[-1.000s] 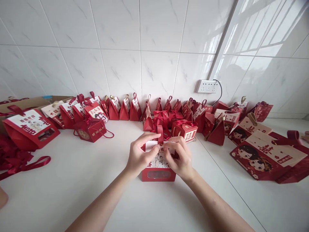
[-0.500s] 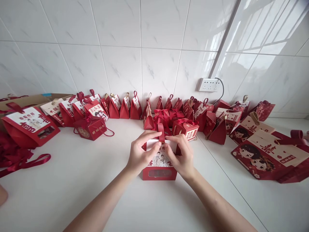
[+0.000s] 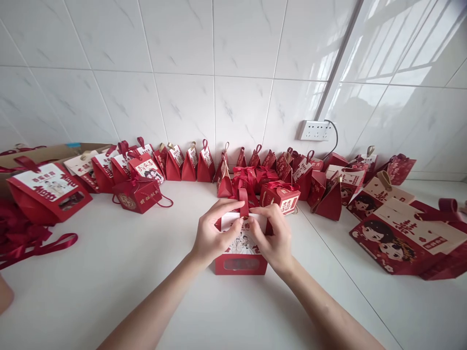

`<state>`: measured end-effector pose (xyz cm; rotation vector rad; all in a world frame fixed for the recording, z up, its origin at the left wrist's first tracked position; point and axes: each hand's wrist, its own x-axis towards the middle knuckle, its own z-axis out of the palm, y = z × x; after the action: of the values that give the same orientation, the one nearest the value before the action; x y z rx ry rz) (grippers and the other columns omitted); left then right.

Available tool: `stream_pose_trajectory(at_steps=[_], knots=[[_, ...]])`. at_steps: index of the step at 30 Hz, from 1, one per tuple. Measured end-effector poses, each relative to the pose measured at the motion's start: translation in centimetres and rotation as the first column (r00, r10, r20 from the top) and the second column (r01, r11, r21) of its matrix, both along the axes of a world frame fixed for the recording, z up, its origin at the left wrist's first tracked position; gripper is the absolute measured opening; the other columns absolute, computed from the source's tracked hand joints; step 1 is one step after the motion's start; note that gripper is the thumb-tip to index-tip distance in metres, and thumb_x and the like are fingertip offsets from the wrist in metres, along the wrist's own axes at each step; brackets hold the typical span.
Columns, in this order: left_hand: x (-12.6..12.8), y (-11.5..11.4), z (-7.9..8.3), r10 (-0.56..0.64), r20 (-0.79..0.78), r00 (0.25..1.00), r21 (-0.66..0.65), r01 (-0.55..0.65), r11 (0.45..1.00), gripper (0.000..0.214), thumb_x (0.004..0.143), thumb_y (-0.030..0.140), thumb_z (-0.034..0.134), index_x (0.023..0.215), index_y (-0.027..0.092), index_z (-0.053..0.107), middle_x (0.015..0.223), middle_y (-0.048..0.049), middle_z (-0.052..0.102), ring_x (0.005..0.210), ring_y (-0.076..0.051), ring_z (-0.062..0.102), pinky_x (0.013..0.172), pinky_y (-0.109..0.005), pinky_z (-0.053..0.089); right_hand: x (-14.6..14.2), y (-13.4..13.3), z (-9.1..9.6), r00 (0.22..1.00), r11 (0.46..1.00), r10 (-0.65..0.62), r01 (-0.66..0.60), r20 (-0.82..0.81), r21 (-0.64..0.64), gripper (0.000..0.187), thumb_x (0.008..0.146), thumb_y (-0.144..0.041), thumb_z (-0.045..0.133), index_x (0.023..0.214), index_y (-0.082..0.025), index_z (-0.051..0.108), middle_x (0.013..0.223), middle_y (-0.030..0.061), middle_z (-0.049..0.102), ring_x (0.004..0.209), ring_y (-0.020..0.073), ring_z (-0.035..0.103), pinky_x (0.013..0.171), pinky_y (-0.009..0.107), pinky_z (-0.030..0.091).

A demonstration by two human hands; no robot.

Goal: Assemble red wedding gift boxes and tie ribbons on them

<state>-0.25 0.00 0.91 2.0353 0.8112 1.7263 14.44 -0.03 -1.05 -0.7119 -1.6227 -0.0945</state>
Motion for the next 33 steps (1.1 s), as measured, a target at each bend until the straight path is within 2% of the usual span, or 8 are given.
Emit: stream_pose_trajectory(at_steps=[5, 10, 22, 26, 33], knots=[[0.10, -0.06, 0.14, 0.028, 0.014, 1.000, -0.042, -0.027, 0.999, 0.024, 0.077, 0.016, 0.062, 0.100, 0.019, 0.068, 0.095, -0.0039, 0.067, 0.087, -0.014, 0.065, 0.076, -0.022, 0.055, -0.03, 0.06, 0.05, 1.000, 1.000, 0.017, -0.017, 0.001, -0.015, 0.009, 0.087, -0.014, 0.055, 0.093, -0.020, 0.056, 0.078, 0.0002, 0.054, 0.068, 0.0125, 0.053, 0.059, 0.026, 0.044], [0.00, -0.10, 0.22, 0.011, -0.006, 1.000, -0.016, -0.012, 1.000, 0.026, 0.076, 0.015, 0.062, 0.100, 0.019, 0.069, 0.094, -0.0040, 0.067, 0.088, -0.015, 0.065, 0.078, -0.024, 0.054, -0.07, -0.04, 0.15, 1.000, 0.999, 0.024, -0.024, 0.000, -0.023, 0.007, 0.087, -0.014, 0.055, 0.090, -0.020, 0.054, 0.077, -0.0004, 0.053, 0.067, 0.0117, 0.052, 0.058, 0.024, 0.043], [-0.07, -0.03, -0.01, 0.029, -0.013, 0.999, -0.048, -0.030, 0.998, 0.023, 0.078, 0.022, 0.063, 0.100, 0.020, 0.069, 0.096, -0.0050, 0.068, 0.090, -0.017, 0.065, 0.079, -0.027, 0.054, -0.14, -0.24, 0.46, 0.999, 0.996, 0.039, -0.041, -0.021, -0.084, 0.006, 0.087, -0.015, 0.054, 0.086, -0.020, 0.053, 0.076, -0.0005, 0.054, 0.067, 0.0114, 0.053, 0.059, 0.024, 0.043], [-0.05, -0.03, -0.13, 0.027, -0.008, 1.000, -0.057, -0.027, 0.998, 0.020, 0.081, 0.022, 0.061, 0.100, 0.020, 0.068, 0.095, -0.0043, 0.067, 0.090, -0.015, 0.064, 0.079, -0.025, 0.053, -0.18, -0.24, 0.44, 0.999, 0.995, 0.043, -0.044, -0.014, -0.094, 0.006, 0.087, -0.015, 0.053, 0.085, -0.020, 0.052, 0.075, -0.0007, 0.053, 0.065, 0.0114, 0.053, 0.058, 0.024, 0.042], [0.24, -0.13, -0.29, 0.053, 0.009, 0.999, -0.065, -0.052, 0.997, 0.019, 0.082, 0.023, 0.060, 0.099, 0.020, 0.067, 0.095, -0.0040, 0.065, 0.087, -0.015, 0.063, 0.077, -0.024, 0.051, -0.24, -0.11, 0.11, 0.999, 0.998, 0.037, -0.037, -0.006, -0.052, 0.008, 0.087, -0.014, 0.053, 0.091, -0.020, 0.052, 0.080, 0.0009, 0.053, 0.069, 0.0123, 0.054, 0.060, 0.025, 0.044]])
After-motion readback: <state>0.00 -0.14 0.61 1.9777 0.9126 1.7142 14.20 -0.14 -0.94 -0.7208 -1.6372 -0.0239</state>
